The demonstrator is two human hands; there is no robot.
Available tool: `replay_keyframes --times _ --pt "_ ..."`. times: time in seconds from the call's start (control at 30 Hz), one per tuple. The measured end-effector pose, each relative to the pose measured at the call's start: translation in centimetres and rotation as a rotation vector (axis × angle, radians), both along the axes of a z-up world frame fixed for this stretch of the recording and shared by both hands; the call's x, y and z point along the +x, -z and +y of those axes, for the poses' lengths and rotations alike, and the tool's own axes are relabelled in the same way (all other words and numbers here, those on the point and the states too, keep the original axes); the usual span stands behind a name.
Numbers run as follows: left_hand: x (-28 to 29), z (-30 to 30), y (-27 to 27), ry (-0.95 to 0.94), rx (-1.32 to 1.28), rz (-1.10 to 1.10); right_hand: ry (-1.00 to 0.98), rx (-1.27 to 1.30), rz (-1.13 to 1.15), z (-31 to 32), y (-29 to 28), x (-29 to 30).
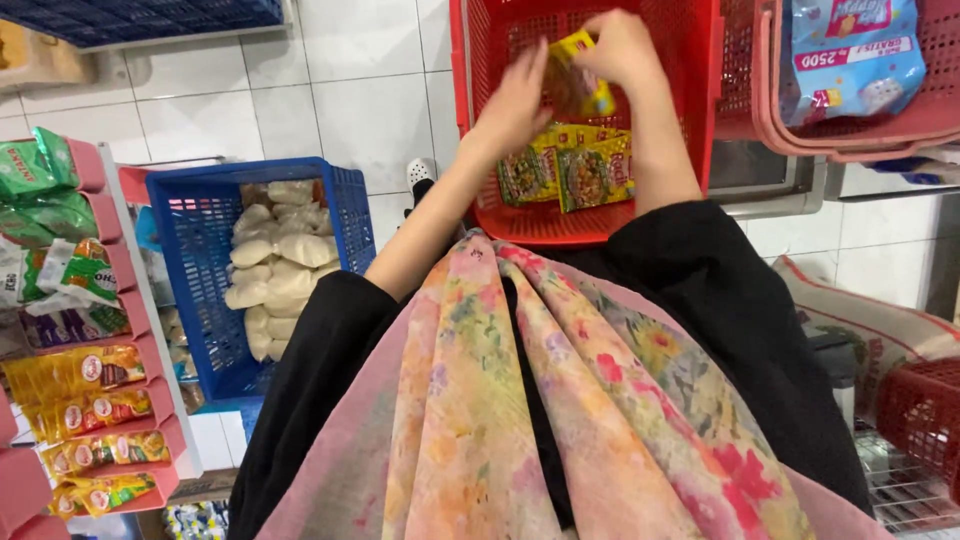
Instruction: The person restocks and organizes seasoning packets and food sachets by picking them from baskets and placing them into shelf compartments and store racks by hand.
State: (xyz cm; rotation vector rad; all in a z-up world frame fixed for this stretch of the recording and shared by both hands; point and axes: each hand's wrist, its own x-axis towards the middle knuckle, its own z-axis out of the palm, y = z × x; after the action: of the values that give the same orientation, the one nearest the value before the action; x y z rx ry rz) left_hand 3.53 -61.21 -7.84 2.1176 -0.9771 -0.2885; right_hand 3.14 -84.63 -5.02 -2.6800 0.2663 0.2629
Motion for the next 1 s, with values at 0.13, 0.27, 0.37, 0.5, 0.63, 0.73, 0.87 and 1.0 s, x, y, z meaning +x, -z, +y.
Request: replay_keyframes --times 0.13,0.27,0.37,0.5,0.63,0.73,0.87,1.0 --pt "1.9 2.3 -6.1 0.055 -0.412 -0.034 -0.342 0.069 -0.214 4.8 -14.2 -3.3" --pt "0.6 5.5 -10.5 0.209 -0.319 0.429 -0.48 0.242 -0.355 9.2 -25.3 -6.5" --pt "-1.1 7.6 -10.5 0.089 -0.585 0.925 -0.378 -0.013 -0.901 13.3 -28.2 -6.4" --pt "-0.9 11.4 -9.8 -0.207 -1.38 1.318 -0.099 0.323 -0.929 17.5 -26.0 -6.8" --pt "-1.8 17.4 -10.5 -0.286 -1.582 1.303 -0.286 0.392 -1.04 26.0 -20.0 -10.3" --pt "-1.8 21.8 -11.2 -0.352 -1.604 1.27 -0.641 0.103 -0.851 31.8 -16.8 -7.9" --pt "-4.5 29.8 -11.3 -0.525 -1.703 1.028 -0.55 0.078 -0.469 35.8 -15.4 -5.1" --pt "-6.1 39.5 -13.5 -0.576 -1.832 0.724 -0.61 0.54 -0.457 41.0 -16.4 -3.6"
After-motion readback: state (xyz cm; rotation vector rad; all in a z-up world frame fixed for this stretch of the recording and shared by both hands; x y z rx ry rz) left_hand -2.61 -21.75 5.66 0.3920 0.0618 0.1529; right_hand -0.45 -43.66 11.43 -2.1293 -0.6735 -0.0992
